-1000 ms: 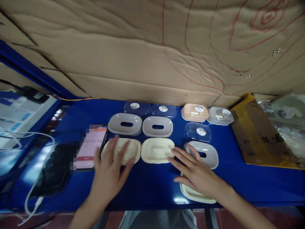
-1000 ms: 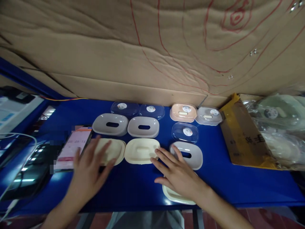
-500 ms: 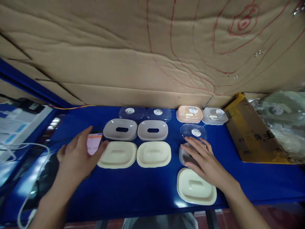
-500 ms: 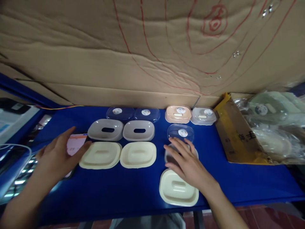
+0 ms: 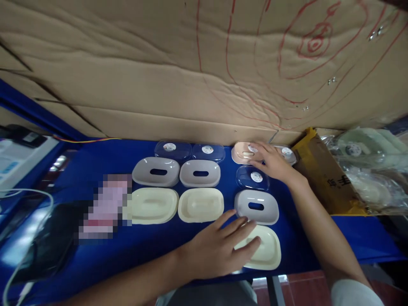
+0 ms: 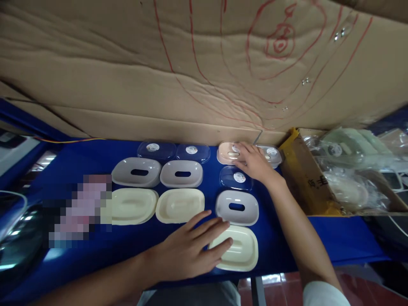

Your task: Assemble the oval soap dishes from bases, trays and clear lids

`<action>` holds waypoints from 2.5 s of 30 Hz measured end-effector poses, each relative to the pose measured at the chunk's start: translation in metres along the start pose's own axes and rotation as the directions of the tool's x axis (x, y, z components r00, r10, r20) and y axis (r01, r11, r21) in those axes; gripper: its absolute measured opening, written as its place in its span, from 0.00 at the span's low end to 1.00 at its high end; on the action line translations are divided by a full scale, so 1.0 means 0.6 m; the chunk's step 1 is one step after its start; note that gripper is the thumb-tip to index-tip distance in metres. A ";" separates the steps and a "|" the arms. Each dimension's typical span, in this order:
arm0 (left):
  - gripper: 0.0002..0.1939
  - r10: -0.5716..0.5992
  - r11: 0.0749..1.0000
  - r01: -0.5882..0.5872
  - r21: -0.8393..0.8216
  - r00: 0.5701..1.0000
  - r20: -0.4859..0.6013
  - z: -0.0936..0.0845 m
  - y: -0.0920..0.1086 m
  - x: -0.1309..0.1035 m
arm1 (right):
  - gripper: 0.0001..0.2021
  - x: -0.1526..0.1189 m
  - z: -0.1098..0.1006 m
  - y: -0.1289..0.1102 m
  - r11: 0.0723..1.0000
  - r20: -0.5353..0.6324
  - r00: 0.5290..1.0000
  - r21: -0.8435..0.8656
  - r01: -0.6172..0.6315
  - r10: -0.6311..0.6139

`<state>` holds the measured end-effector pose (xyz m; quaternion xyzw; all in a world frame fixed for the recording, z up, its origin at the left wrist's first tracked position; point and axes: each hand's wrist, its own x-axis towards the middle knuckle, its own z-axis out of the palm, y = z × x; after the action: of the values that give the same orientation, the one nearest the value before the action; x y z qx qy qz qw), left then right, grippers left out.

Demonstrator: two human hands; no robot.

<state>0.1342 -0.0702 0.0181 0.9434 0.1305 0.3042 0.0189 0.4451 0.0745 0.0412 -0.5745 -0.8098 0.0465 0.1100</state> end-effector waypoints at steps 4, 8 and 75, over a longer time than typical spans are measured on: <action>0.12 -0.123 0.990 0.118 -0.077 0.989 -0.075 -0.009 -0.026 -0.002 | 0.35 0.028 0.018 0.007 0.998 0.002 1.000 0.048 0.031 -0.031; 0.12 -0.133 0.985 0.120 -0.127 0.986 -0.103 -0.017 -0.031 -0.013 | 0.38 0.047 0.031 0.011 0.988 0.025 0.996 0.134 0.080 -0.084; 0.62 -0.766 -0.186 0.357 -0.915 0.531 0.363 -0.031 -0.069 -0.011 | 0.52 -0.041 -0.079 -0.187 0.774 0.226 0.832 0.543 0.325 -0.507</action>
<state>0.1087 -0.0327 0.0246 0.4600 0.3244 0.4154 0.7145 0.3607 0.0113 0.1065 -0.3126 -0.8860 0.3253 0.1070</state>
